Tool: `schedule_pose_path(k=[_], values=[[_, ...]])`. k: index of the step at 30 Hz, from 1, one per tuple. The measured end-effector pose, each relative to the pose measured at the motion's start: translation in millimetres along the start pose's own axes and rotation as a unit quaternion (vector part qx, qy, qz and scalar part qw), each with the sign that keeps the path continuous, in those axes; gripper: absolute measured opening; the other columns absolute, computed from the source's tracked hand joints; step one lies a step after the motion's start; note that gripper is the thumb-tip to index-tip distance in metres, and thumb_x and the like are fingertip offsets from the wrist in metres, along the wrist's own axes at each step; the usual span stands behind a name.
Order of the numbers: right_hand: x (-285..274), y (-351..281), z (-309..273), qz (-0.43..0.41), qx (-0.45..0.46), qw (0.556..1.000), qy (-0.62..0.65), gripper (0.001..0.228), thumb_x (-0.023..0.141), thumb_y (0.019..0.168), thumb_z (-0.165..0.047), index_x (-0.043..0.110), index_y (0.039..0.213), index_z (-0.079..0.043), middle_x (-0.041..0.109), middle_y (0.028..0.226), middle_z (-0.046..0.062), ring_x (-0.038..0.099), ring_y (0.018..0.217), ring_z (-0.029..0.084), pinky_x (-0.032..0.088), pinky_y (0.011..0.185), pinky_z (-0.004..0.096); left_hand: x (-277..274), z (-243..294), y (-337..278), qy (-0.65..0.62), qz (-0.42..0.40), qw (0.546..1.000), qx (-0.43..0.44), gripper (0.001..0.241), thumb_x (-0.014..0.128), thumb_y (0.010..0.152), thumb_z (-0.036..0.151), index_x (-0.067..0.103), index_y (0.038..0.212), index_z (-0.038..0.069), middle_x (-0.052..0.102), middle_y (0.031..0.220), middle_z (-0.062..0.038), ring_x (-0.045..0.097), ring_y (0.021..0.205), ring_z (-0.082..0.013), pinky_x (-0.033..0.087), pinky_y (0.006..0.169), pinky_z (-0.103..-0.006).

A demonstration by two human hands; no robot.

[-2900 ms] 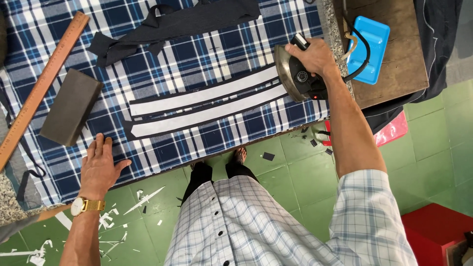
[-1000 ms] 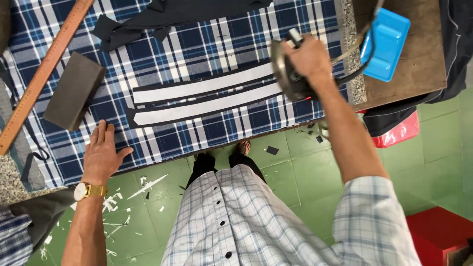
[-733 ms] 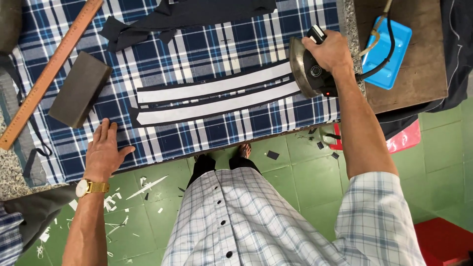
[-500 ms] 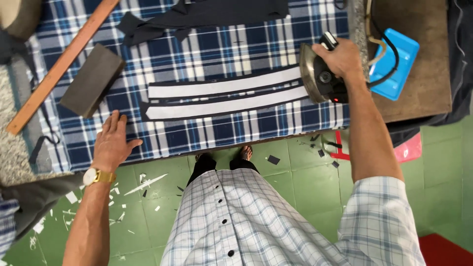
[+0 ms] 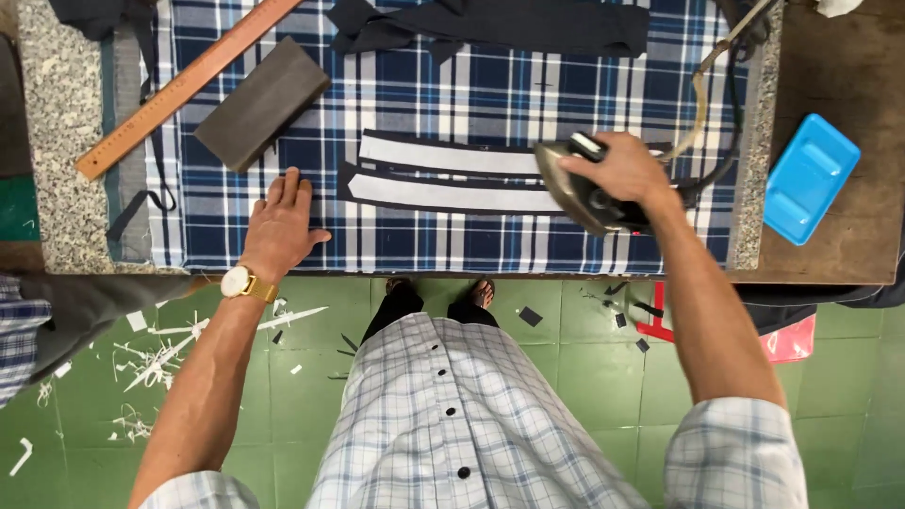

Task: Aligning and ironing fabric strips, likely for garment components like collars or cuffs, and trimming excess with scissors.

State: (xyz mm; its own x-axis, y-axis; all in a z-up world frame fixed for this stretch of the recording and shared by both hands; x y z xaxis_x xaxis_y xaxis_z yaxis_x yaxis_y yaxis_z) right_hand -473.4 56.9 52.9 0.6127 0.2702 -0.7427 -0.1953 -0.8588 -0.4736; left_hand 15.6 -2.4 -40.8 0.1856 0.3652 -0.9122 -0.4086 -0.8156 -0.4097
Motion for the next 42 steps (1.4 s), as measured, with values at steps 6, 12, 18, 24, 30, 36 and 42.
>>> schedule_pose_path(k=[6, 12, 18, 24, 30, 36, 42], values=[[67.8, 10.5, -106.1, -0.012, -0.035, 0.998, 0.047, 0.059, 0.079, 0.083, -0.064, 0.074, 0.093, -0.007, 0.073, 0.083, 0.018, 0.073, 0.083, 0.034, 0.054, 0.071, 0.042, 2.3, 2.4, 2.5, 0.019, -0.004, 1.000, 0.002, 0.088, 0.071, 0.088, 0.051, 0.037, 0.155, 0.004, 0.030, 0.167, -0.019, 0.030, 0.149, -0.0307, 0.040, 0.109, -0.0451], [126.3, 22.1, -211.1, -0.050, -0.025, 0.995, 0.085, 0.062, 0.069, 0.081, -0.071, 0.072, 0.095, -0.011, 0.075, 0.083, 0.013, 0.076, 0.086, 0.030, 0.059, 0.071, 0.039, 7.3, -0.2, 1.1, 0.008, 0.018, 1.000, 0.005, 0.087, 0.071, 0.089, 0.052, 0.039, 0.154, 0.004, 0.030, 0.167, -0.018, 0.030, 0.148, -0.0298, 0.038, 0.108, -0.0437], [171.0, 45.7, -263.4, -0.042, -0.058, 0.989, 0.129, 0.066, 0.061, 0.086, -0.070, 0.068, 0.102, -0.006, 0.071, 0.076, 0.011, 0.076, 0.073, 0.028, 0.060, 0.061, 0.038, 12.9, -2.2, -0.9, 0.016, 0.053, 0.998, 0.009, 0.088, 0.070, 0.087, 0.056, 0.041, 0.154, 0.007, 0.034, 0.165, -0.016, 0.032, 0.145, -0.0273, 0.038, 0.105, -0.0406], [182.2, 55.2, -280.3, -0.031, -0.066, 0.986, 0.149, 0.063, 0.058, 0.092, -0.060, 0.066, 0.107, 0.001, 0.070, 0.075, 0.013, 0.076, 0.071, 0.029, 0.060, 0.055, 0.039, 20.3, -4.9, 1.8, 0.024, 0.045, 0.999, 0.002, 0.090, 0.068, 0.087, 0.060, 0.039, 0.155, 0.009, 0.032, 0.167, -0.013, 0.030, 0.146, -0.0257, 0.036, 0.106, -0.0399], [179.5, 41.9, -287.9, -0.026, -0.056, 0.992, 0.107, 0.058, 0.051, 0.093, -0.058, 0.066, 0.108, -0.004, 0.075, 0.098, 0.023, 0.075, 0.101, 0.043, 0.061, 0.081, 0.054, 15.5, -5.2, -0.1, 0.030, 0.038, 0.999, 0.014, 0.089, 0.065, 0.089, 0.060, 0.039, 0.156, 0.008, 0.030, 0.168, -0.014, 0.030, 0.148, -0.0265, 0.037, 0.108, -0.0414], [157.9, 27.0, -255.6, -0.027, -0.073, 0.994, 0.070, 0.051, 0.050, 0.096, -0.045, 0.062, 0.111, 0.002, 0.075, 0.101, 0.028, 0.075, 0.096, 0.045, 0.062, 0.079, 0.055, 9.4, -10.4, -2.6, -0.008, 0.019, 0.999, 0.025, 0.091, 0.064, 0.088, 0.060, 0.038, 0.157, 0.006, 0.028, 0.169, -0.016, 0.028, 0.151, -0.0295, 0.036, 0.113, -0.0460], [110.4, -5.0, -171.6, 0.004, -0.034, 0.998, 0.060, 0.050, 0.054, 0.097, -0.041, 0.062, 0.116, 0.005, 0.074, 0.099, 0.030, 0.074, 0.096, 0.048, 0.059, 0.079, 0.062, 2.6, -12.5, -7.4, -0.017, 0.044, 0.997, 0.054, 0.090, 0.065, 0.089, 0.056, 0.038, 0.157, 0.003, 0.033, 0.167, -0.020, 0.034, 0.149, -0.0345, 0.039, 0.110, -0.0501]])
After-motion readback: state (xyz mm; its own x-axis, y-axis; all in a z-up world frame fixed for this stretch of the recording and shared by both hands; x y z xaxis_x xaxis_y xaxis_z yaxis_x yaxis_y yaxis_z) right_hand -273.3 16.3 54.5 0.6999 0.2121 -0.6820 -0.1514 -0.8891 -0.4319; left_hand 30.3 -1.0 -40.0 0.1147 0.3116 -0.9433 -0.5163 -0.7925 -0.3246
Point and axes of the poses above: each hand's wrist, its own y-axis towards the middle knuckle, its own x-axis out of the palm, z = x × y, the point moved 1 cm from there along y, towards the middle knuckle
